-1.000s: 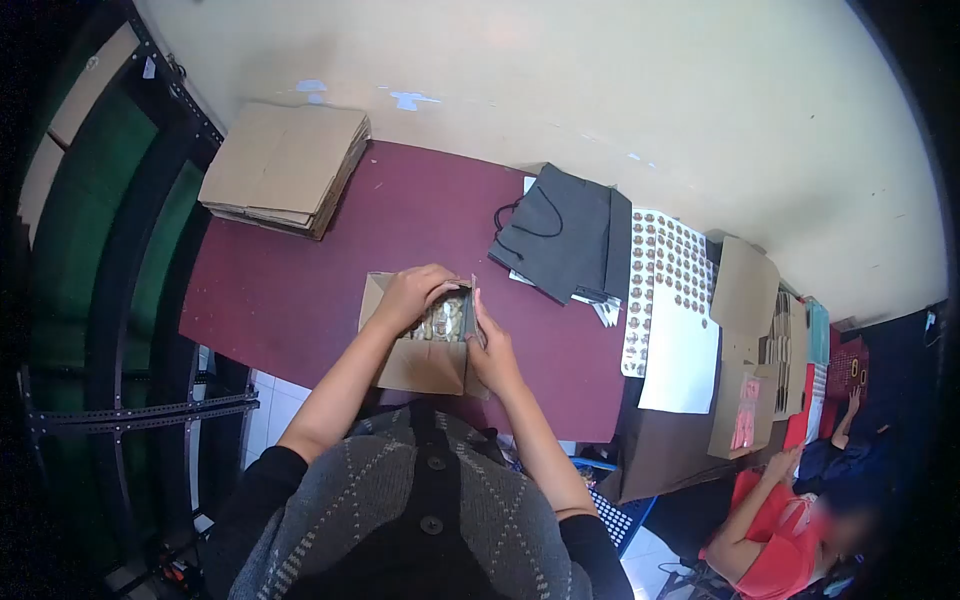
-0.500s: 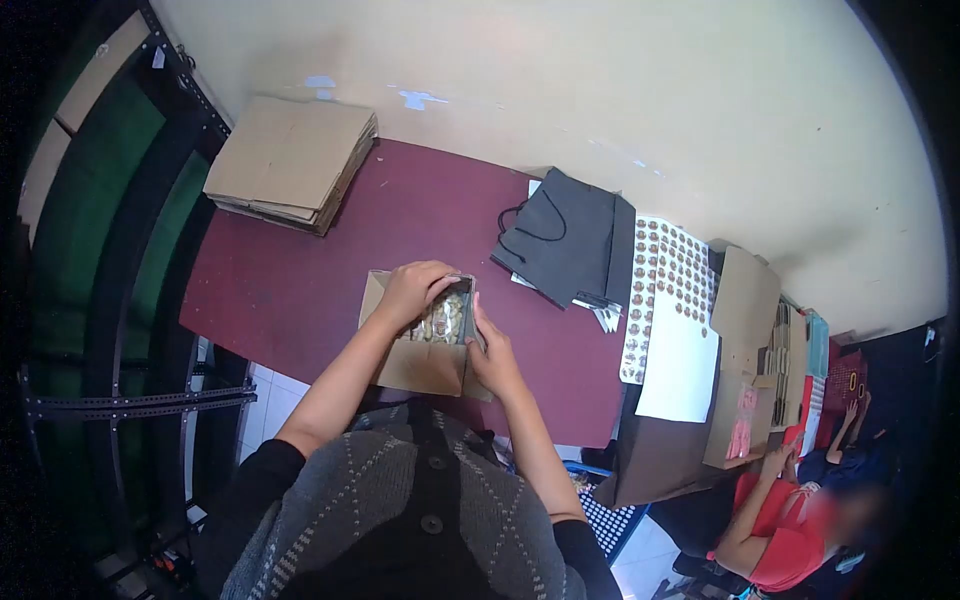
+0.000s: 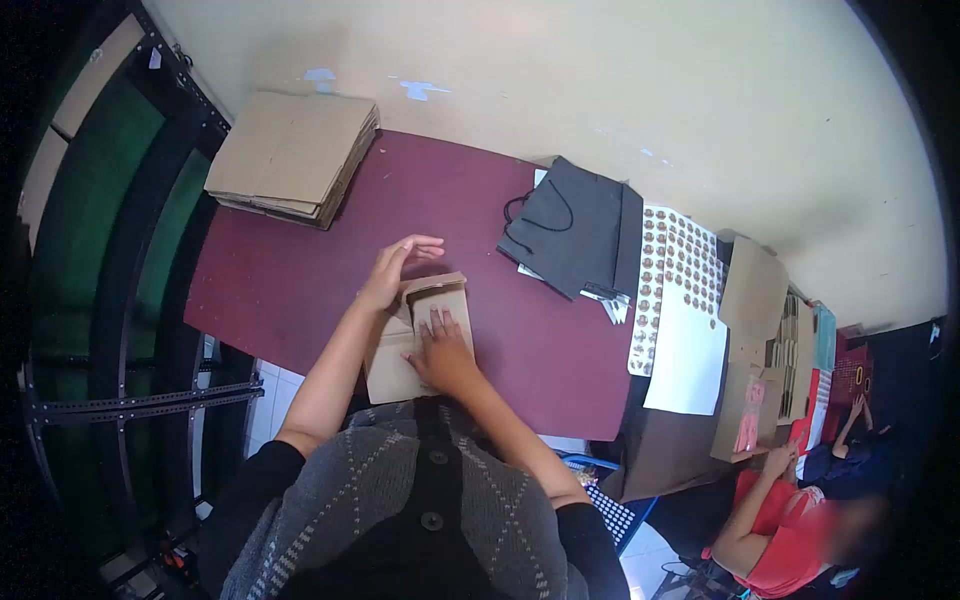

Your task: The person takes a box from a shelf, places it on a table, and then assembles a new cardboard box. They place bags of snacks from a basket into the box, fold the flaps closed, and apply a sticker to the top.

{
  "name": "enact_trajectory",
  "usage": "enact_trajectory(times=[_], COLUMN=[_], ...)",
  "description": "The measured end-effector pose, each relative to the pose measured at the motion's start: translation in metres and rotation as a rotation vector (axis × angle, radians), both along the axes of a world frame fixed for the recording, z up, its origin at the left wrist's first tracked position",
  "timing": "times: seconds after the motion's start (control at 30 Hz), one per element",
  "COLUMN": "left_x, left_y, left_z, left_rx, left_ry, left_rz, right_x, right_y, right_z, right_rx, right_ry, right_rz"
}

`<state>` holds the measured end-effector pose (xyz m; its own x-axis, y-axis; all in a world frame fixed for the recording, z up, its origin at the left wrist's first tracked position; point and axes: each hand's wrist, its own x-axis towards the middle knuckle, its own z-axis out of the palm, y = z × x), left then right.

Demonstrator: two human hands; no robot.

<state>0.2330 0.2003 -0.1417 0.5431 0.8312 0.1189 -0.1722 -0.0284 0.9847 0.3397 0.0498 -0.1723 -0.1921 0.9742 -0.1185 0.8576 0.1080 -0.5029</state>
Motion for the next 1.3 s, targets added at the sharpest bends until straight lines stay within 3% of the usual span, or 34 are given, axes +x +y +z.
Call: enact_trajectory(times=[0.03, 0.17, 0.2, 0.23, 0.3, 0.33, 0.37, 0.43, 0.53, 0.63, 0.7, 0.77, 0.9, 0.97, 1.03, 1.1, 1.13, 1.17, 1.23, 1.3], left_x=[-0.005, -0.023, -0.030, -0.039, -0.059, -0.067, -0.075, -0.085, -0.093, -0.091, -0.084, -0.082, -0.076, -0.076, -0.079, -0.083, -0.083, -0.083, -0.085, -0.076], left_y=[-0.001, -0.013, -0.016, -0.019, -0.026, -0.029, -0.032, -0.042, -0.060, -0.075, -0.079, -0.080, -0.062, -0.051, -0.046, -0.042, -0.045, -0.042, -0.031, -0.031], left_z=[-0.001, 0.000, 0.001, 0.004, 0.005, -0.002, -0.008, -0.013, -0.016, -0.017, -0.016, -0.021, -0.051, -0.057, -0.069, -0.067, -0.056, -0.052, -0.047, -0.046], left_rx=[-0.003, 0.001, 0.066, 0.136, 0.114, 0.182, 0.251, 0.326, 0.355, 0.453, 0.460, 0.460, 0.349, 0.137, 0.170, -0.054, -0.352, -0.352, -0.018, 0.035], left_ry=[0.003, 0.083, 0.161, 0.241, 0.341, 0.364, 0.386, 0.431, 0.610, 0.735, 0.741, 0.743, 0.499, 0.302, 0.328, 0.190, -0.026, -0.022, 0.311, 0.330], left_rz=[0.007, 0.112, 0.148, 0.182, 0.157, 0.212, 0.267, 0.323, 0.363, 0.311, 0.313, 0.316, 0.335, 0.194, 0.182, 0.096, 0.118, 0.111, 0.103, 0.128], right_x=[-0.007, -0.005, -0.001, 0.005, 0.015, 0.013, 0.013, 0.015, 0.013, 0.023, 0.024, 0.027, 0.033, 0.033, 0.029, 0.028, 0.028, 0.029, 0.029, 0.024], right_y=[-0.005, -0.008, -0.008, -0.005, -0.001, 0.003, 0.010, 0.031, 0.060, 0.071, 0.070, 0.066, 0.041, 0.036, 0.035, 0.036, 0.038, 0.040, 0.048, 0.053], right_z=[-0.011, -0.017, -0.010, 0.002, 0.027, 0.034, 0.042, 0.062, 0.093, 0.076, 0.062, 0.057, 0.043, 0.031, 0.028, 0.033, 0.039, 0.046, 0.062, 0.047], right_rx=[0.032, 0.057, 0.222, 0.222, -0.060, 0.257, 0.257, 0.494, 0.629, 0.516, 0.484, 0.213, 0.273, 0.297, 0.326, 0.289, 0.251, 0.251, 0.173, 0.251], right_ry=[-0.170, -0.042, -0.008, -0.005, 0.344, 0.349, 0.352, 0.276, 0.089, 0.012, -0.020, 0.103, 0.108, 0.061, 0.020, 0.002, -0.017, -0.014, 0.019, -0.094], right_rz=[0.011, -0.027, -0.042, -0.040, -0.025, 0.012, 0.014, 0.062, 0.039, 0.125, 0.133, 0.136, 0.172, 0.166, 0.139, 0.150, 0.170, 0.161, 0.235, 0.267])
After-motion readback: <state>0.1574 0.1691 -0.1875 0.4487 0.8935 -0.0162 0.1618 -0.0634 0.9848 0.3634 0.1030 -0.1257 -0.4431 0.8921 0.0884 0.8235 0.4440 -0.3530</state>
